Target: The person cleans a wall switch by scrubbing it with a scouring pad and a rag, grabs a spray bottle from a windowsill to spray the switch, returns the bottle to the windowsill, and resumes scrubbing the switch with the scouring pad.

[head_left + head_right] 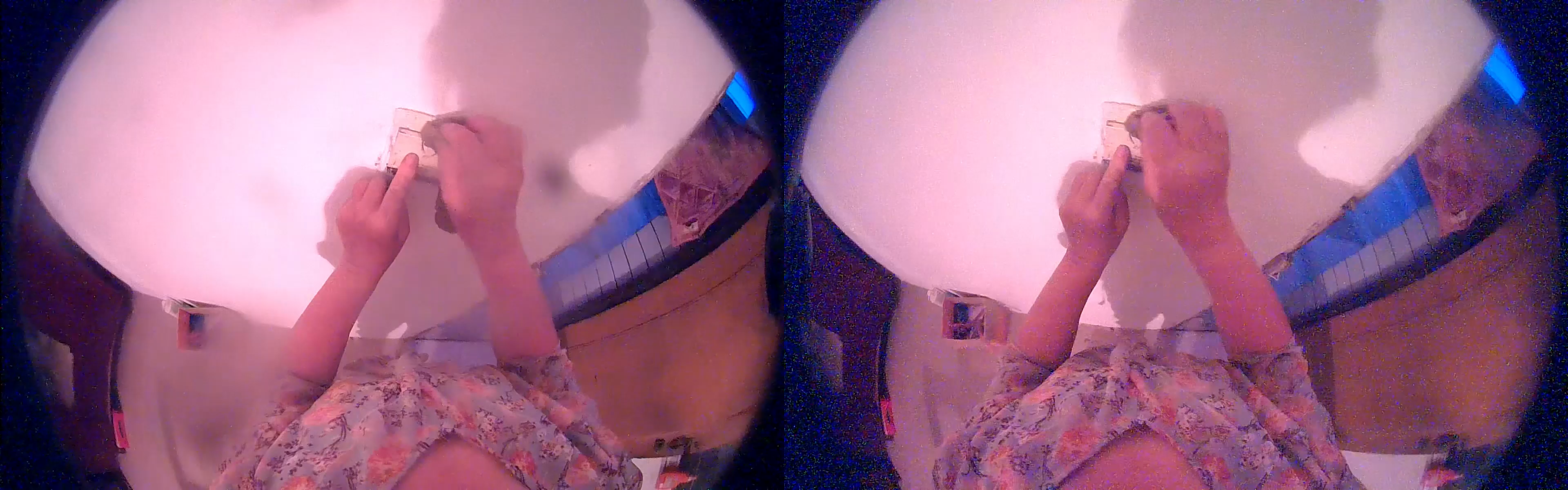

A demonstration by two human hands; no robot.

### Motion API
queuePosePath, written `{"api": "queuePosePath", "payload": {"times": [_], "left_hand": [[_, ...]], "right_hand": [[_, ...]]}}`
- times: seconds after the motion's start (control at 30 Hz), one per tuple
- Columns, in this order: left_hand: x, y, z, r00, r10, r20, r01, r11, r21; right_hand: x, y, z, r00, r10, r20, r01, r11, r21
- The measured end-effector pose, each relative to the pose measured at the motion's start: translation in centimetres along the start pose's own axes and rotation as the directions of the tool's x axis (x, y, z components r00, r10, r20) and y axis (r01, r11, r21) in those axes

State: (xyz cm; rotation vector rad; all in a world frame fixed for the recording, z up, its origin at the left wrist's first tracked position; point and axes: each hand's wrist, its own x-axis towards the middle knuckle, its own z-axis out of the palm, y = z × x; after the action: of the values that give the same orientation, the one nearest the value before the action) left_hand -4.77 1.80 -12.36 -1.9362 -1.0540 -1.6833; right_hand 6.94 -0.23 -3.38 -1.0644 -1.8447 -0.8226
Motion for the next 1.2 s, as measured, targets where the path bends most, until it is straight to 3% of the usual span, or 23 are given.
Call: {"api": "queuePosePath", "payload": {"times": [0.07,0.13,0.2,0.23,0.3,0.33,0.4,0.43,0.5,0.63,0.7,0.8,0.93,1.0,1.1,1.2], "left_hand": [[0.2,-0.7,0.5,1.0,-0.014,0.027,0.015,1.0,-0.024],[-0.3,-1.2,1.1,0.994,0.028,-0.103,-0.039,0.994,-0.101],[-1.1,-1.1,0.4,0.996,0.004,-0.086,-0.013,0.995,-0.099],[-1.1,-1.2,0.2,0.997,-0.026,-0.071,0.019,0.996,-0.091],[-0.9,-1.6,0.5,0.997,-0.012,-0.074,0.005,0.996,-0.09],[-1.0,-1.7,0.4,0.996,0.0,-0.085,-0.007,0.997,-0.082],[-0.1,-2.0,-0.4,0.998,0.002,-0.068,-0.006,0.998,-0.067],[0.0,-1.9,-0.7,0.998,0.007,-0.055,-0.01,0.999,-0.048],[-0.2,-1.9,-0.6,0.999,0.004,-0.041,-0.006,0.999,-0.048],[0.0,-1.4,-0.2,0.999,0.009,-0.032,-0.01,0.999,-0.051],[0.0,-1.7,0.1,0.999,0.003,-0.048,-0.007,0.997,-0.082],[0.1,-1.4,0.1,0.999,-0.006,-0.042,0.003,0.997,-0.08],[0.5,-0.9,-1.4,0.999,-0.034,0.023,0.034,0.999,0.006],[0.5,-0.7,-1.4,0.999,-0.014,0.031,0.014,1.0,0.007],[0.6,-0.3,-1.5,0.999,0.002,0.033,-0.003,1.0,0.014],[0.5,-0.5,-1.3,1.0,-0.008,0.019,0.008,1.0,0.019]], "right_hand": [[1.5,-1.1,1.1,0.999,-0.04,0.02,0.04,0.999,0.001],[2.8,-2.5,2.1,0.996,-0.082,0.036,0.082,0.997,0.011],[3.6,-4.2,2.3,0.965,-0.259,0.033,0.259,0.966,-0.008],[3.7,-4.2,2.1,0.966,-0.256,0.031,0.257,0.966,-0.015],[3.3,-3.6,2.0,0.985,-0.1,0.144,0.088,0.992,0.089],[2.6,-2.9,1.7,0.984,-0.097,0.147,0.084,0.992,0.089],[1.2,-1.5,0.7,0.998,-0.055,-0.014,0.056,0.997,0.059],[0.3,-1.3,0.3,0.998,-0.059,-0.016,0.059,0.997,0.054],[-0.7,-1.1,-0.1,0.984,0.099,-0.146,-0.099,0.995,0.007],[0.8,-1.6,0.9,0.995,0.015,-0.094,-0.018,1.0,-0.025],[3.0,-3.1,1.9,0.997,-0.072,-0.018,0.074,0.99,0.119],[3.4,-3.2,1.4,0.994,-0.074,0.082,0.06,0.985,0.159],[0.8,-1.7,0.4,0.998,-0.019,-0.055,0.025,0.993,0.114],[-1.3,-0.8,-0.2,0.971,0.141,-0.191,-0.128,0.988,0.081],[-3.9,0.2,-0.9,0.966,0.234,-0.108,-0.216,0.964,0.156],[-3.7,-0.7,-1.5,0.943,0.276,-0.185,-0.219,0.935,0.28]]}}
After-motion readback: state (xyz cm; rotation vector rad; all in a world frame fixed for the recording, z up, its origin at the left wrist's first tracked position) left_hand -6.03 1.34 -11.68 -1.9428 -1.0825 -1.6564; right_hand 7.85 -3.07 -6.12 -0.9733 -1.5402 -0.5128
